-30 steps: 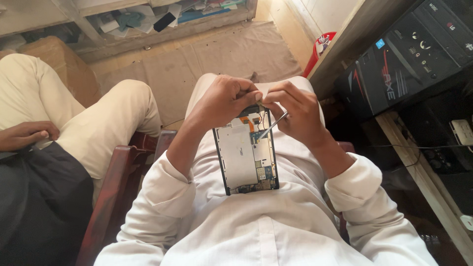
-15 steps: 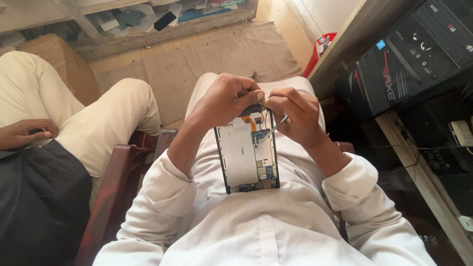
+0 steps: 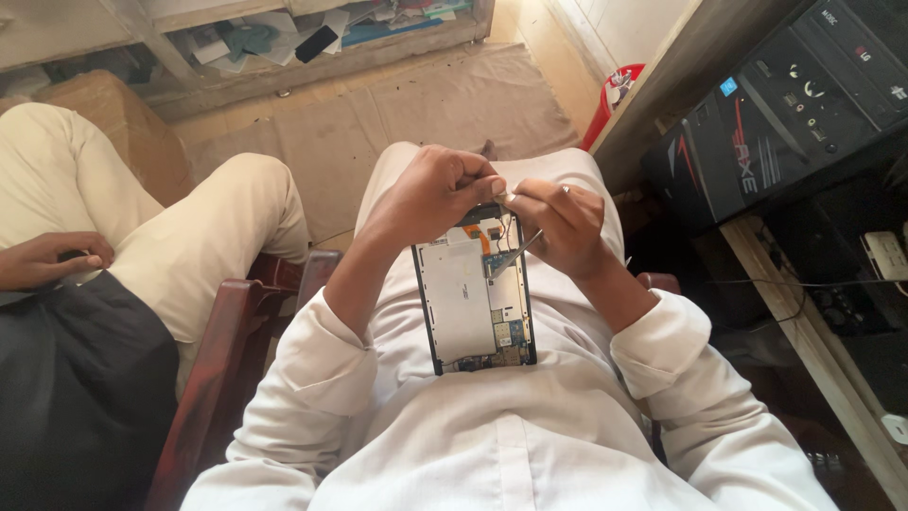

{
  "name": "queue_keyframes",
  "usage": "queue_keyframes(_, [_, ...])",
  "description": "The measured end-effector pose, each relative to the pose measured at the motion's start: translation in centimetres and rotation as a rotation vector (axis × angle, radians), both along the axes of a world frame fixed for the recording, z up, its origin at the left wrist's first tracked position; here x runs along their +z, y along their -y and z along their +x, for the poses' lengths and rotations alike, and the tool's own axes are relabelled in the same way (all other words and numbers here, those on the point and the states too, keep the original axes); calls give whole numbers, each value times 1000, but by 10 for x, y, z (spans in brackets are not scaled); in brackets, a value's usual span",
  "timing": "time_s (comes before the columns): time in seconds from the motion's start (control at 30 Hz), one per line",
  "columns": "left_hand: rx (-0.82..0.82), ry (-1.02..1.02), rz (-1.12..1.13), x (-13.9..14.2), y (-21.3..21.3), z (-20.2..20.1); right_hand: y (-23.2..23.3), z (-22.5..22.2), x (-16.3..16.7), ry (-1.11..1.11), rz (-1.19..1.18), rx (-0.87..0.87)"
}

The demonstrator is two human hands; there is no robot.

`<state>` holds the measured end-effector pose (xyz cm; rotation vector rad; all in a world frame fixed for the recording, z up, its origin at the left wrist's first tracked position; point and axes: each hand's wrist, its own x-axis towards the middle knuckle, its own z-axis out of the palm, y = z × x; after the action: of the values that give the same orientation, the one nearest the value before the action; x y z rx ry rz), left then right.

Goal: The person uses a metal prying tool to carefully pry and disconnect a small component from the internal circuit board of a disassembled mobile phone. They then rotate the device to inspect the interior and use the tool to adjust a ribbon cable connector.

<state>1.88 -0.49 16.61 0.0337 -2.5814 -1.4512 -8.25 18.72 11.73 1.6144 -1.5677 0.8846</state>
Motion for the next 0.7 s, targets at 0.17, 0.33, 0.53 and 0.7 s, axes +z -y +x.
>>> queue_keyframes(0.17, [4, -45, 47, -1, 2, 1, 2, 2, 3, 360, -20, 81])
queue_keyframes(0.33, [-10, -52, 68, 0, 3, 3, -1, 1, 7, 740, 30, 187])
queue_keyframes(0.53, [-28, -44, 101, -2, 5, 2, -3, -2, 6, 960, 88, 220])
queue_keyframes(0.7, [-116, -52, 241, -7, 9, 2, -2, -2, 5, 1073, 107, 264])
